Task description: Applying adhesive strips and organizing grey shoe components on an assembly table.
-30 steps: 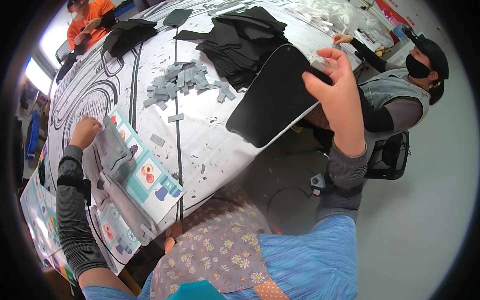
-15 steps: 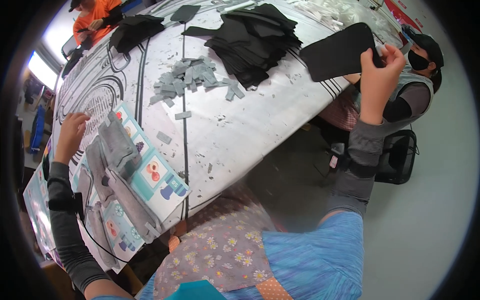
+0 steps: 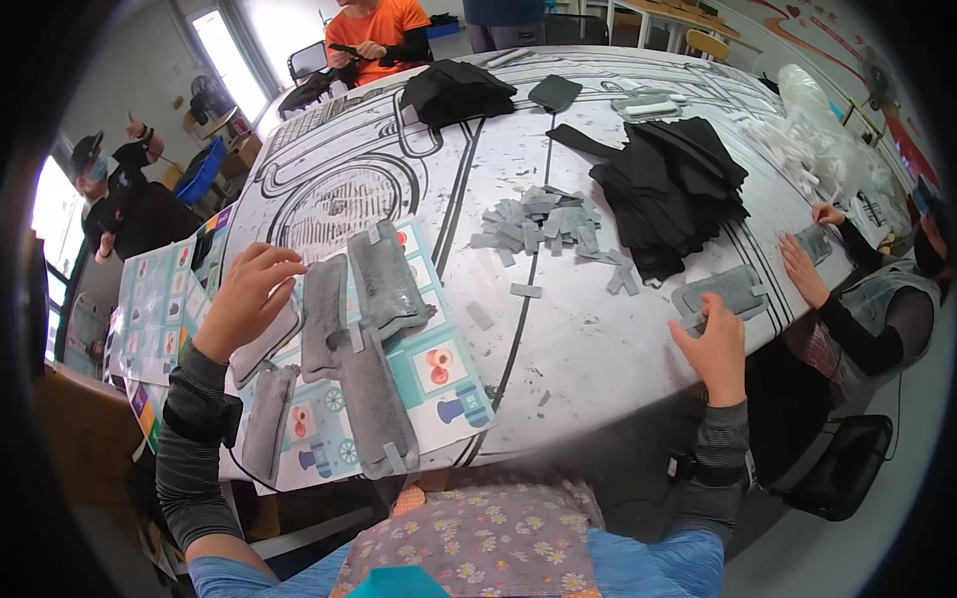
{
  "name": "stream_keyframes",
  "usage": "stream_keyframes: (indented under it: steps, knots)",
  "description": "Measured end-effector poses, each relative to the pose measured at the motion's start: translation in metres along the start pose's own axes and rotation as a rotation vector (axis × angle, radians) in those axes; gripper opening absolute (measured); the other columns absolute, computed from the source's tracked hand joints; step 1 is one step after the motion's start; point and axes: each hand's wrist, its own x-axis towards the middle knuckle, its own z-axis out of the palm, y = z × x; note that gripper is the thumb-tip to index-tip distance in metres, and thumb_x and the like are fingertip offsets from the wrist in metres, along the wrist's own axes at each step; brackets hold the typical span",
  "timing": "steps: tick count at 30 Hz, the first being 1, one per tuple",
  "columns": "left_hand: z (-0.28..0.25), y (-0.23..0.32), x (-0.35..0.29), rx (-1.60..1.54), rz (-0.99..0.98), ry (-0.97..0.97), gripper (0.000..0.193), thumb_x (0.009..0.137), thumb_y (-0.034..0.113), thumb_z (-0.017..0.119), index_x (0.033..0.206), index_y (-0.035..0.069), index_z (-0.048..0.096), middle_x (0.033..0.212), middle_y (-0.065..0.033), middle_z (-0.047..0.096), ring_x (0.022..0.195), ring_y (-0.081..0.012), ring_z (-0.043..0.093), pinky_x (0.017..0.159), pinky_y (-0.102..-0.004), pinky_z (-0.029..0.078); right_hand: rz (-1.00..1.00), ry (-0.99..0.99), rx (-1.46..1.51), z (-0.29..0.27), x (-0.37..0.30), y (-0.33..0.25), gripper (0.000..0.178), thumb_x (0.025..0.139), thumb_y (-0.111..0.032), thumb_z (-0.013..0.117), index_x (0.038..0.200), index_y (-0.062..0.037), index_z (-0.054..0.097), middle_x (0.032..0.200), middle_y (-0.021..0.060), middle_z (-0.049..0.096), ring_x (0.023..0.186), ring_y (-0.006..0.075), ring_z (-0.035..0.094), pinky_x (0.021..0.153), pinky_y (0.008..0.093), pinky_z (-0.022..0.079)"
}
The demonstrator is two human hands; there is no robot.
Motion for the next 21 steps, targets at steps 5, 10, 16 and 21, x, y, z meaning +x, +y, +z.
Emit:
stream_keyframes:
  steps: [5,10,16,21]
  knots:
    - [0.009,-0.005,-0.008,-0.024,-0.022,0.023,0.019,0.089,0.011,0.058,0.105,0.006,0.068,0.112,-0.0075,0.064,0.105,-0.0280,0.054,0.094,-0.0401,0.043,-0.041,-0.062,-0.264,0.007,0.019,0.002,0.035,0.087,-0.020,0.067,0.118,-0.0069,0.057,0.097,0.0087,0.064,0.102,0.0287,0.059,0.109,0.0617,0.026]
    - [0.017,-0.003,-0.008,-0.066,-0.003,0.006,0.018,0.089,0.011,0.059,0.105,0.006,0.068,0.111,-0.0068,0.064,0.106,-0.0284,0.054,0.094,-0.0397,0.043,-0.139,0.057,-0.354,0.018,0.019,0.017,0.020,0.086,-0.013,0.066,0.105,-0.0089,0.061,0.096,0.0049,0.063,0.106,0.0269,0.057,0.111,0.0656,0.021]
    - [0.025,-0.010,0.002,-0.090,0.074,0.053,0.017,0.088,0.010,0.060,0.102,0.004,0.067,0.110,-0.0097,0.065,0.104,-0.0306,0.056,0.092,-0.0400,0.045,-0.118,0.170,-0.366,0.013,0.012,0.000,0.007,0.080,-0.011,0.069,0.085,-0.0120,0.065,0.100,0.0053,0.054,0.109,0.0280,0.051,0.108,0.0634,0.027]
    - [0.024,0.001,-0.003,-0.114,0.028,0.042,0.017,0.087,0.008,0.061,0.102,0.001,0.065,0.108,-0.0115,0.064,0.104,-0.0328,0.056,0.091,-0.0411,0.045,-0.145,0.237,-0.343,0.020,0.018,0.000,0.006,0.081,-0.012,0.068,0.087,-0.0124,0.067,0.101,0.0039,0.054,0.108,0.0272,0.052,0.109,0.0643,0.026]
